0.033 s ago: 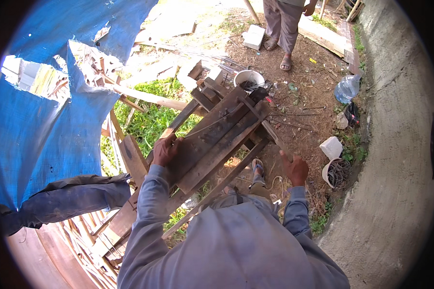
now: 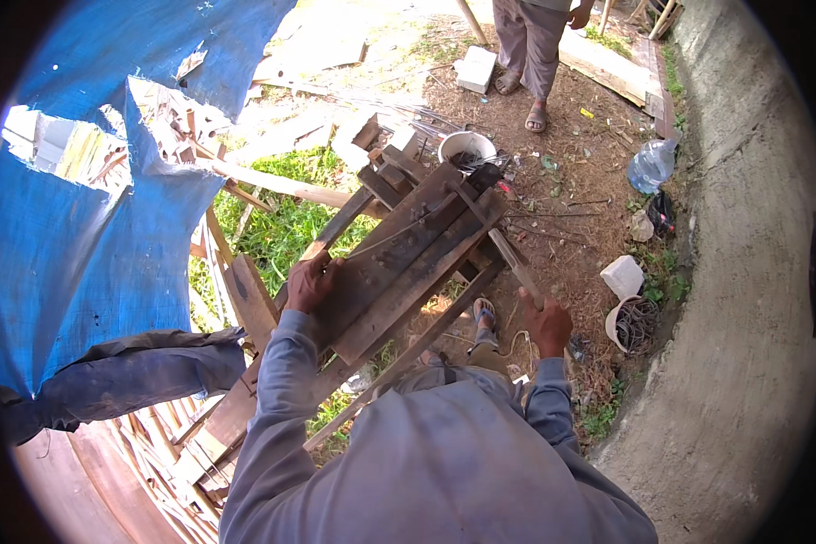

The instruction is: The person bends metal rods using a hammer and a wooden jig. They repeatedly position rods on the jig, strike them with a hammer to bend them, and place the bent pieces aside. Another person is present nearby but does not assist with the bending.

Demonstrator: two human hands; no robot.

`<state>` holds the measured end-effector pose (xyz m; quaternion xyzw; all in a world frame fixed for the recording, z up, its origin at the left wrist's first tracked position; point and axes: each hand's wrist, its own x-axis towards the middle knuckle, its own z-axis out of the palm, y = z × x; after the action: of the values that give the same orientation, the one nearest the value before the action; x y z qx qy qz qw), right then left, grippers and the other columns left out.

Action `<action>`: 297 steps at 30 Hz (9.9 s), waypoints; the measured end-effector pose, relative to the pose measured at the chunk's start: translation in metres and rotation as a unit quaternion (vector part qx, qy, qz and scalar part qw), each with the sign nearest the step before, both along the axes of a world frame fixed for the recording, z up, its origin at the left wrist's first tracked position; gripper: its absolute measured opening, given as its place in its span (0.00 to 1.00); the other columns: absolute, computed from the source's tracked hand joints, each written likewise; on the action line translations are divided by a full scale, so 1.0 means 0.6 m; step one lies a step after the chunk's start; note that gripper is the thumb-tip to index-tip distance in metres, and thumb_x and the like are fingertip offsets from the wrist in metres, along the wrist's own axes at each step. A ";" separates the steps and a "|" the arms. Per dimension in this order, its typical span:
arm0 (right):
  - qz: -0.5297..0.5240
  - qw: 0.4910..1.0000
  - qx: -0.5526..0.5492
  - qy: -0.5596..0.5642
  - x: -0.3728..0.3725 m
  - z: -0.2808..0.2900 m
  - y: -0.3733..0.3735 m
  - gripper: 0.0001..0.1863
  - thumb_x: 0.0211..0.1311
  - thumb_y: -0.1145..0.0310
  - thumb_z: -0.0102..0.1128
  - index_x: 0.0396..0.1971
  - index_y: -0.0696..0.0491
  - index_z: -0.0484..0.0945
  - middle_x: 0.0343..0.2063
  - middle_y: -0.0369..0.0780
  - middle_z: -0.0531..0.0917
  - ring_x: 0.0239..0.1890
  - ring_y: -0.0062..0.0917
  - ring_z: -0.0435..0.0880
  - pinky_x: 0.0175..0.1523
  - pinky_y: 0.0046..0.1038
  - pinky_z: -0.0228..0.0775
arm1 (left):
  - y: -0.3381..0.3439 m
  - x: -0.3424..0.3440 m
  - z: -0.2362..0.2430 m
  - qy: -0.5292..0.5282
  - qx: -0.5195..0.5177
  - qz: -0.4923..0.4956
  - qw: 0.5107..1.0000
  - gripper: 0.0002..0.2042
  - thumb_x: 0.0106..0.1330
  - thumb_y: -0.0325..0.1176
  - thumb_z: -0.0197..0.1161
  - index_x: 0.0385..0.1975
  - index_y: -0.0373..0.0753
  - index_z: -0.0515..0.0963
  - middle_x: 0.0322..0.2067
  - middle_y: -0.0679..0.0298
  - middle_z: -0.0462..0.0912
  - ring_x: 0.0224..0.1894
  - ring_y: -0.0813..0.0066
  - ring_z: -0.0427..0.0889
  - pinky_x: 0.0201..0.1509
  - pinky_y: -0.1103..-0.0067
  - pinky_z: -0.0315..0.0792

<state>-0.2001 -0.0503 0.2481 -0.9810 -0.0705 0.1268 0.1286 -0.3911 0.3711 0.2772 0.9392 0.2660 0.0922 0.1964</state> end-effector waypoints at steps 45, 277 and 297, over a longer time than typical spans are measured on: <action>-0.003 0.998 0.021 -0.062 -0.007 -0.008 0.001 0.43 0.59 0.26 0.44 0.28 0.58 0.83 0.25 0.55 0.83 0.32 0.52 0.84 0.37 0.48 0.75 | 0.032 -0.031 0.008 -0.020 0.054 0.001 0.998 0.21 0.64 0.53 0.60 0.21 0.40 0.76 0.16 0.52 0.77 0.22 0.49 0.78 0.28 0.62 0.67; 0.610 0.733 0.289 0.076 -0.094 0.084 0.203 0.18 0.68 0.55 0.55 0.32 0.58 0.69 0.17 0.48 0.79 0.22 0.47 0.81 0.26 0.43 0.71 | -0.271 -0.296 -0.082 -0.003 -0.083 0.306 0.948 0.17 0.72 0.46 0.49 0.34 0.42 0.82 0.22 0.46 0.81 0.28 0.43 0.80 0.33 0.53 0.71; 0.570 0.801 0.160 0.089 -0.090 0.064 0.197 0.18 0.68 0.56 0.55 0.37 0.58 0.70 0.21 0.50 0.80 0.26 0.51 0.82 0.30 0.47 0.71 | -0.309 -0.318 -0.075 -0.004 0.010 0.335 0.942 0.12 0.70 0.43 0.54 0.30 0.42 0.72 0.15 0.49 0.76 0.19 0.46 0.77 0.21 0.57 0.66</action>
<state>-0.2538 0.0678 0.2865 -0.7134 -0.6250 0.2507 0.1940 -0.5817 0.1855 0.2325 0.7976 0.5634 0.1589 0.1456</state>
